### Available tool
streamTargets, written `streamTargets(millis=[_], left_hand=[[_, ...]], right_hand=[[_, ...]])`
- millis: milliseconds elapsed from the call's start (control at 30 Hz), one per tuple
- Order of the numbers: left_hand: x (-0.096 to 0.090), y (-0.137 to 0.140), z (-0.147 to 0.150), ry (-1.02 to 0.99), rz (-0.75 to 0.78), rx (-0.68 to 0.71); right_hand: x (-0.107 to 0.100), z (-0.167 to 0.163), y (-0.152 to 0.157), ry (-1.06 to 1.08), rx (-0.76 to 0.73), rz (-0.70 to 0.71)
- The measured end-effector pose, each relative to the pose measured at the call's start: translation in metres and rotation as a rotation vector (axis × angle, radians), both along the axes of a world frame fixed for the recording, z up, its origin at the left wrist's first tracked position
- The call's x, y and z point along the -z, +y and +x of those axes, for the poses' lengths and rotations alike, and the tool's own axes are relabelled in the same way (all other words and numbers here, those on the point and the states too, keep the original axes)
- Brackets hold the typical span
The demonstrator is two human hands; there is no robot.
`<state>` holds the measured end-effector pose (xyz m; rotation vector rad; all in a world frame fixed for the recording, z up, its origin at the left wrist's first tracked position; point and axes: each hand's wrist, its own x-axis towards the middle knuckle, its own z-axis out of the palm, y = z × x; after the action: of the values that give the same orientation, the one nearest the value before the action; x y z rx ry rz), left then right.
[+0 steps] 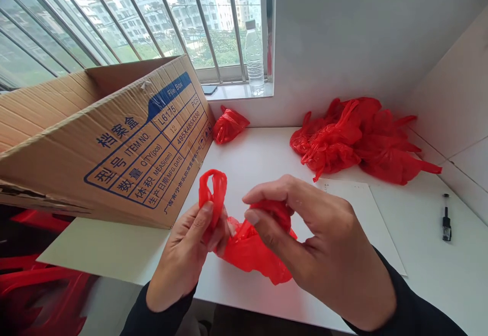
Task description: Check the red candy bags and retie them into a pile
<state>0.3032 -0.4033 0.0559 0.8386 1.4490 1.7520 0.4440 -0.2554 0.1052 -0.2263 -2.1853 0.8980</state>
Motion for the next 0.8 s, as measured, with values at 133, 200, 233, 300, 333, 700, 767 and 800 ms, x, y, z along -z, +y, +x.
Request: streamTargets(millis=[133,200,233,300,333,700,767,800], left_hand=[[-0.009,-0.002,0.021,0.322,-0.161,0.014],[-0.013,-0.002,0.029,0.425,-0.265,0.052],[-0.014,-0.001,0.031,0.414,-0.285,0.104],[-0.015,0.001,0.029,0.338,-0.24,0.229],[-0.015,0.002,0.027,0.305,-0.203,0.275],[-0.008,0.007,0.02,0.164,-0.099,0.324],[-0.008,0.008,0.021,0.144,-0.132,0.364],[-0.009,0.007,0.021,0.137,-0.145,0.363]], right_hand=[[-0.004,-0.013,-0.008,0.017,-0.226,0.111],[-0.003,-0.018,-0.011,0.002,-0.268,0.169],[-0.002,-0.018,-0.012,-0.001,-0.268,0.196],[0.0,-0.017,-0.011,0.004,-0.259,0.236],[0.002,-0.015,-0.01,0.006,-0.245,0.242],[0.019,-0.015,-0.007,-0.059,-0.117,-0.069],[0.02,-0.014,-0.008,-0.101,-0.118,-0.19],[0.02,-0.013,-0.008,-0.119,-0.135,-0.264]])
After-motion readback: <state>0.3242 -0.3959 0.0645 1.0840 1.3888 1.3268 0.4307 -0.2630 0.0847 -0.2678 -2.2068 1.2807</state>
